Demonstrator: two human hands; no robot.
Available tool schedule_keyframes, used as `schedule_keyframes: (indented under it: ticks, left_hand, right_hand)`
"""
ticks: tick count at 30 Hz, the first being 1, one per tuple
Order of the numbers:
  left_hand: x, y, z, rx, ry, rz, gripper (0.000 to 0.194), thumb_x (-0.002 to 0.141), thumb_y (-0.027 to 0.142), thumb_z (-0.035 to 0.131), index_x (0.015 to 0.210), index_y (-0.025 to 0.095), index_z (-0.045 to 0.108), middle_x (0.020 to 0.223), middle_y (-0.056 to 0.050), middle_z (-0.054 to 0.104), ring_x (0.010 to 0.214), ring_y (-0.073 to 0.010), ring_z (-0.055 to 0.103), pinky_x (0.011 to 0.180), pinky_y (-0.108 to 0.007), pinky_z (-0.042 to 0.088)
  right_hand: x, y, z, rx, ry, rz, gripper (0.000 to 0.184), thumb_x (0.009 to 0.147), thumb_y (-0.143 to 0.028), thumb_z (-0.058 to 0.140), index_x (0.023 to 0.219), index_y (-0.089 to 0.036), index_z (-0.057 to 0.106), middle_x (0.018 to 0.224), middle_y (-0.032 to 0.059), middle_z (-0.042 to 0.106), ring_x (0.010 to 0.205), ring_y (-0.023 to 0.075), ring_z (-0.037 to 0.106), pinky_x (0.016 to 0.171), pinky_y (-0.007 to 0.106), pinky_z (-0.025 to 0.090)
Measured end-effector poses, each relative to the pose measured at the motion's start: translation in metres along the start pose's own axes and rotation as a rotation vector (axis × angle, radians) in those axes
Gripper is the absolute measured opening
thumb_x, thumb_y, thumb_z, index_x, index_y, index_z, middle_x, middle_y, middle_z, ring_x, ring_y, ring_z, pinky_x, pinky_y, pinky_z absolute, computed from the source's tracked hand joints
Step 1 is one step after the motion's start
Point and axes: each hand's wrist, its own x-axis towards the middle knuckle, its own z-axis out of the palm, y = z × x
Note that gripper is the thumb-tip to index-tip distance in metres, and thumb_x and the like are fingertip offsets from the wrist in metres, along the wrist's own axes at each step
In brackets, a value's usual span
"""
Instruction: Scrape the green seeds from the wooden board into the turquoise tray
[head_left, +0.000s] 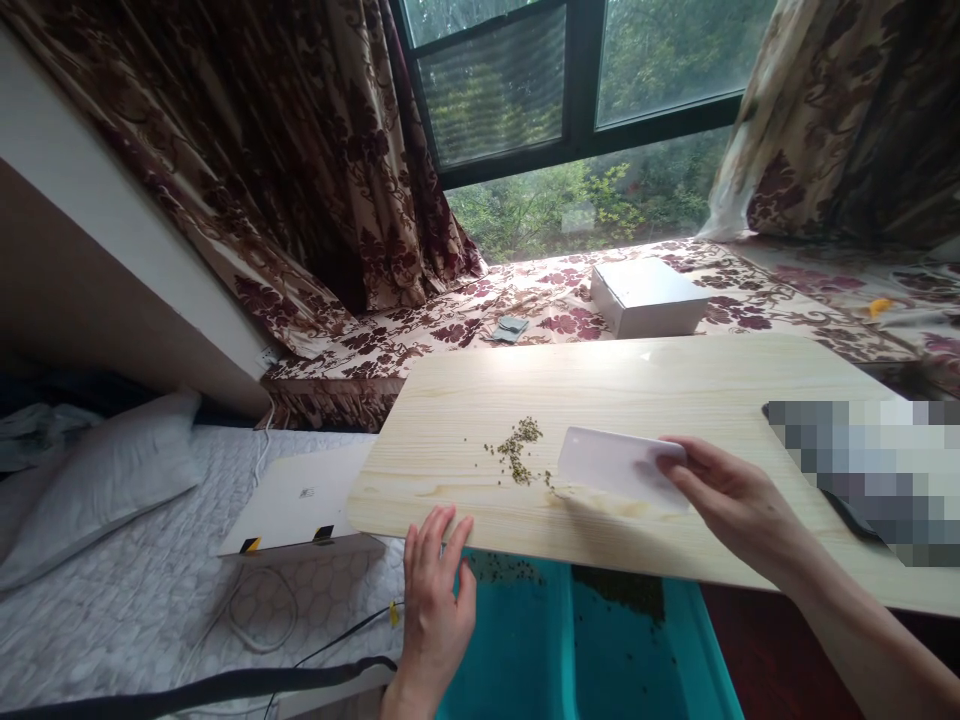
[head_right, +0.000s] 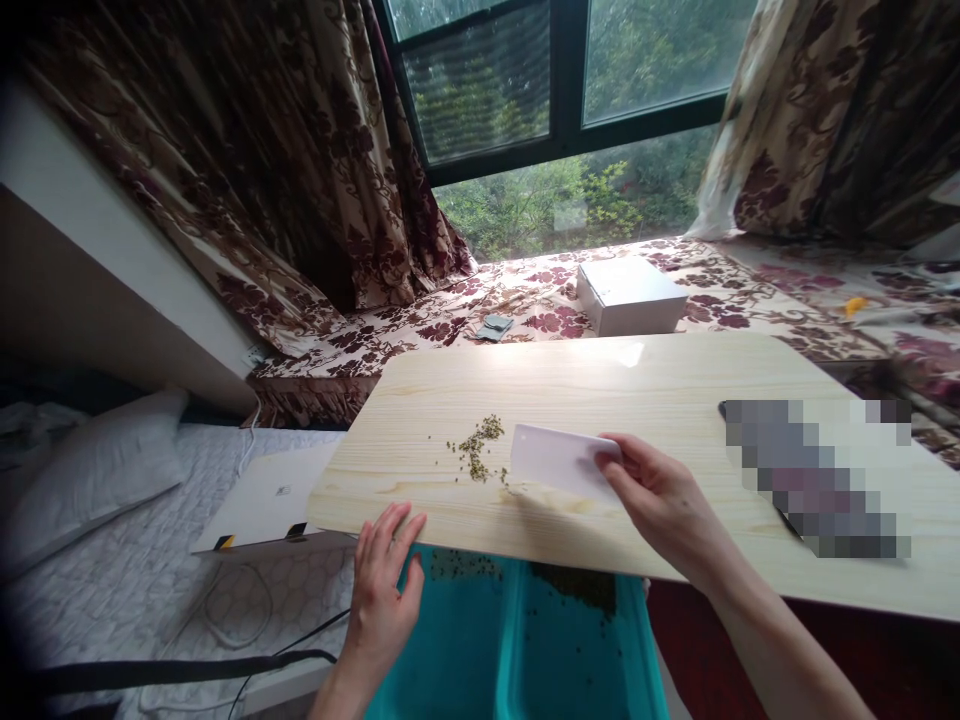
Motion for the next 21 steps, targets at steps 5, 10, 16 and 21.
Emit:
schedule_keyframes:
  ticks: [5, 10, 16, 21]
  left_hand:
    - [0.001, 0.001, -0.001, -0.009, -0.007, 0.0, 0.049, 0.094, 0.0, 0.041, 0.135, 0.024, 0.056, 0.141, -0.012, 0.058, 0.137, -0.0275, 0.051, 0.119, -0.059, 0.032]
    - [0.001, 0.002, -0.001, -0.012, -0.001, 0.006, 0.049, 0.095, 0.0, 0.041, 0.135, 0.024, 0.055, 0.141, -0.012, 0.058, 0.137, -0.0272, 0.05, 0.119, -0.059, 0.032]
    - [0.0, 0.002, -0.001, -0.029, 0.003, -0.009, 0.05, 0.093, 0.0, 0.042, 0.134, 0.024, 0.057, 0.141, -0.011, 0.059, 0.137, -0.027, 0.051, 0.12, -0.058, 0.032]
    - [0.001, 0.002, -0.002, -0.034, 0.002, -0.014, 0.052, 0.093, 0.0, 0.042, 0.135, 0.024, 0.056, 0.141, -0.01, 0.059, 0.136, -0.0271, 0.052, 0.12, -0.058, 0.031]
  right_hand:
    - [0.0, -0.005, 0.013, -0.03, -0.032, -0.027, 0.031, 0.083, -0.049, 0.06, 0.092, -0.022, 0.072, 0.072, 0.004, 0.072, 0.069, 0.0223, 0.069, 0.06, 0.03, 0.054]
    - [-0.005, -0.014, 0.02, -0.041, -0.023, -0.052, 0.027, 0.081, -0.046, 0.06, 0.088, -0.022, 0.071, 0.073, 0.0046, 0.073, 0.066, 0.0216, 0.068, 0.058, 0.03, 0.053]
    - [-0.002, -0.017, 0.025, 0.027, 0.038, 0.024, 0.034, 0.08, -0.049, 0.062, 0.094, -0.02, 0.07, 0.08, 0.007, 0.076, 0.072, 0.0238, 0.071, 0.061, 0.032, 0.056]
    - [-0.002, -0.017, 0.027, 0.043, 0.005, 0.037, 0.034, 0.079, -0.052, 0.063, 0.091, -0.02, 0.071, 0.082, 0.0077, 0.077, 0.075, 0.0244, 0.072, 0.062, 0.032, 0.057]
